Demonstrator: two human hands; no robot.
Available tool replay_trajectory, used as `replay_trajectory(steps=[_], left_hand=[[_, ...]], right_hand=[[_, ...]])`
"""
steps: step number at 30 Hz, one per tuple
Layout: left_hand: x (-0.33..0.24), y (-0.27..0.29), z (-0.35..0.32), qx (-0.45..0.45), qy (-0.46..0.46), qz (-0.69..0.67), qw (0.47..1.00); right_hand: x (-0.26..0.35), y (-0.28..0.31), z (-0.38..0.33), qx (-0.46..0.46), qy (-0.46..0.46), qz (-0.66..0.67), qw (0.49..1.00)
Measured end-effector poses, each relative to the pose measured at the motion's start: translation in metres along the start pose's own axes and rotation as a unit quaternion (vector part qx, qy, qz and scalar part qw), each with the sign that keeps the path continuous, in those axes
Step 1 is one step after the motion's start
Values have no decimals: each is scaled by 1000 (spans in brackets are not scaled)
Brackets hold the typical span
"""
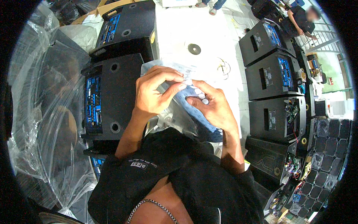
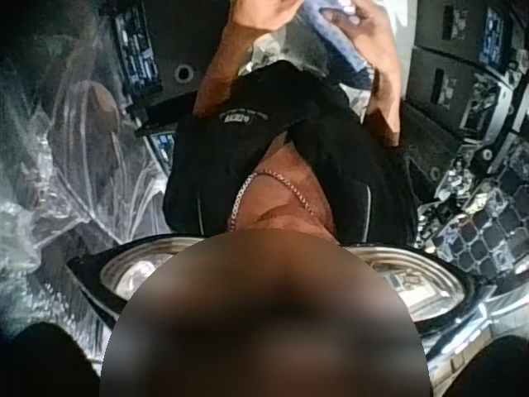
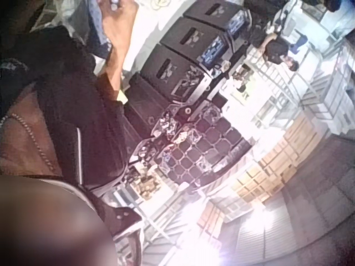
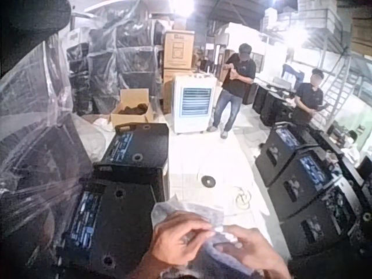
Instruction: The person repeatedly peels small circular stickers from a sheet and applies them to the control panel of a black electronic device. They move between several similar units, placing stickers on specific spots on the front panel. The person also briefly opens a panel on one unit to reveal internal wiring.
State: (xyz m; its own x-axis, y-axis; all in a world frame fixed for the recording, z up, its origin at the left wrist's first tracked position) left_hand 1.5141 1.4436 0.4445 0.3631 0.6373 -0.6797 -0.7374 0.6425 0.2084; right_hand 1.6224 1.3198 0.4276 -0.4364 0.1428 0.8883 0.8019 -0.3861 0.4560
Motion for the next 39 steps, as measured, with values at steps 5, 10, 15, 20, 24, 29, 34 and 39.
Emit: replay_trajectory(steps=[5,10,15,20,24,29,34,39], left_hand=[[1,-1,-1,-7,5,8,1000],[2,-1,-3,8,59,4,998],[1,-3,-6,7,73,9,997],[1,-3,-9,-2,58,6,998],[1,-3,-10,-22,42,-13,999],[1,-4,-11,8,38,-11,999],[1,-3,-13,25,69,-19,997],[1,-5,-15,42,83,-28,995]], right_hand=[[-6,0,-1,3,-18,31,999],[-6,0,0,18,-31,3,999],[-8,0,-2,8,-18,7,1000],[-5,0,-4,-4,-1,-14,1000],[-5,0,-4,-9,15,-22,1000],[-7,-2,-6,-4,11,-25,1000],[-5,-4,-8,2,3,-23,1000],[-2,-4,-11,21,-5,-35,999]])
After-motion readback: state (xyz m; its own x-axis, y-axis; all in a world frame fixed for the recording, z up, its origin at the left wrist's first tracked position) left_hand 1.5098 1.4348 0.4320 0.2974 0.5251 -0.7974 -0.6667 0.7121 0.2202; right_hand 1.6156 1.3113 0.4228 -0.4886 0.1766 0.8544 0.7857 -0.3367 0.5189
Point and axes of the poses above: each hand's wrist, its own z-axis towards the middle knuckle, its own y-axis out of the back of the hand, x = y × z, the point moved 7 cm from there along z, towards the middle knuckle, and after that the axes turned 2 degrees about -z, right-handed, at the moved point
